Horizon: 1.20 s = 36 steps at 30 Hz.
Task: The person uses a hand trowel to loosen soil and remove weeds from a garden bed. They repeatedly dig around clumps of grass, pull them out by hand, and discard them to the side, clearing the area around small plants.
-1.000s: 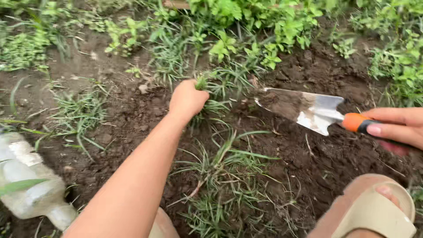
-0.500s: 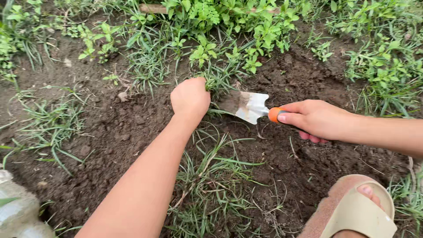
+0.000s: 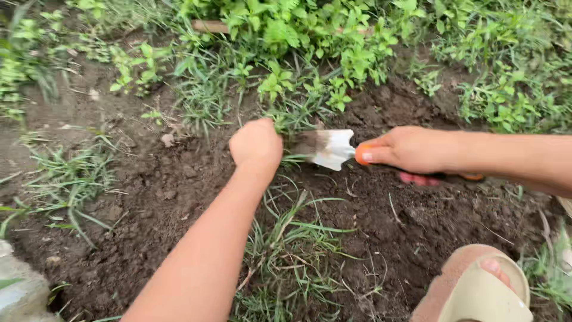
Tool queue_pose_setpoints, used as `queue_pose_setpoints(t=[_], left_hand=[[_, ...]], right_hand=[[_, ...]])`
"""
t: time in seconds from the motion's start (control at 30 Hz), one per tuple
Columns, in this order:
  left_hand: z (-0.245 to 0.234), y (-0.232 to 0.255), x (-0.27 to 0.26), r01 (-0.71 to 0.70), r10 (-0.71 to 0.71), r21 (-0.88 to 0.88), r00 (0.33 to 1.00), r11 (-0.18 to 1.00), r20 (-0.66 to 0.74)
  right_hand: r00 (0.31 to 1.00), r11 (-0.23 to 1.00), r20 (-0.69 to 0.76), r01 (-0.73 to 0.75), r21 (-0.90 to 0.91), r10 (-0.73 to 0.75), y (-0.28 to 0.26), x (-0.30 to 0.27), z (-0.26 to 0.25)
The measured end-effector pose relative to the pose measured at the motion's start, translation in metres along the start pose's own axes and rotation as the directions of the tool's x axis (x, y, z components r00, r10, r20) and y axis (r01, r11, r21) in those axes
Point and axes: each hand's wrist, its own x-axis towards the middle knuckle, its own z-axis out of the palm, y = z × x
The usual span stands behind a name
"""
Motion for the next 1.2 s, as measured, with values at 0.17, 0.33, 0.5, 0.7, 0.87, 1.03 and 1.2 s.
queue_pose_setpoints(t=[0.17, 0.33, 0.5, 0.7, 0.87, 1.03, 1.2], left_hand=[[0.011, -0.01, -0.019, -0.132, 0.129, -0.027, 0.987, 0.991, -0.099], [0.005, -0.007, -0.035, -0.18, 0.174, -0.046, 0.978, 0.983, -0.118], [0.002, -0.036, -0.041, 0.075, 0.009, -0.573, 0.99, 0.816, 0.142], [-0.034, -0.052, -0.005, -0.13, 0.165, -0.136, 0.942, 0.982, 0.293], [-0.062, -0.026, 0.024, 0.019, 0.192, -0.566, 0.931, 0.824, 0.311], [-0.035, -0.049, 0.002, -0.08, 0.073, 0.018, 0.97, 0.997, 0.231], [-0.017, -0.02, -0.03, -0.197, 0.179, 0.1, 0.969, 0.975, 0.17]], right_hand=[[0.961, 0.968, -0.121, 0.249, -0.006, -0.248, 0.011, 0.006, 0.043], [0.835, 0.858, -0.299, 0.335, -0.389, -0.461, 0.055, 0.042, 0.057], [0.77, 0.756, -0.314, 0.311, -0.576, -0.555, 0.082, 0.03, 0.037], [0.956, 0.964, -0.263, 0.062, -0.26, -0.132, 0.079, -0.004, 0.011], [0.972, 0.999, -0.234, -0.001, -0.048, -0.01, 0.076, -0.027, 0.005], [0.981, 0.998, -0.183, -0.067, -0.021, 0.062, 0.082, -0.021, 0.0], [0.98, 0.992, -0.156, -0.122, 0.03, 0.125, 0.128, 0.005, -0.013]])
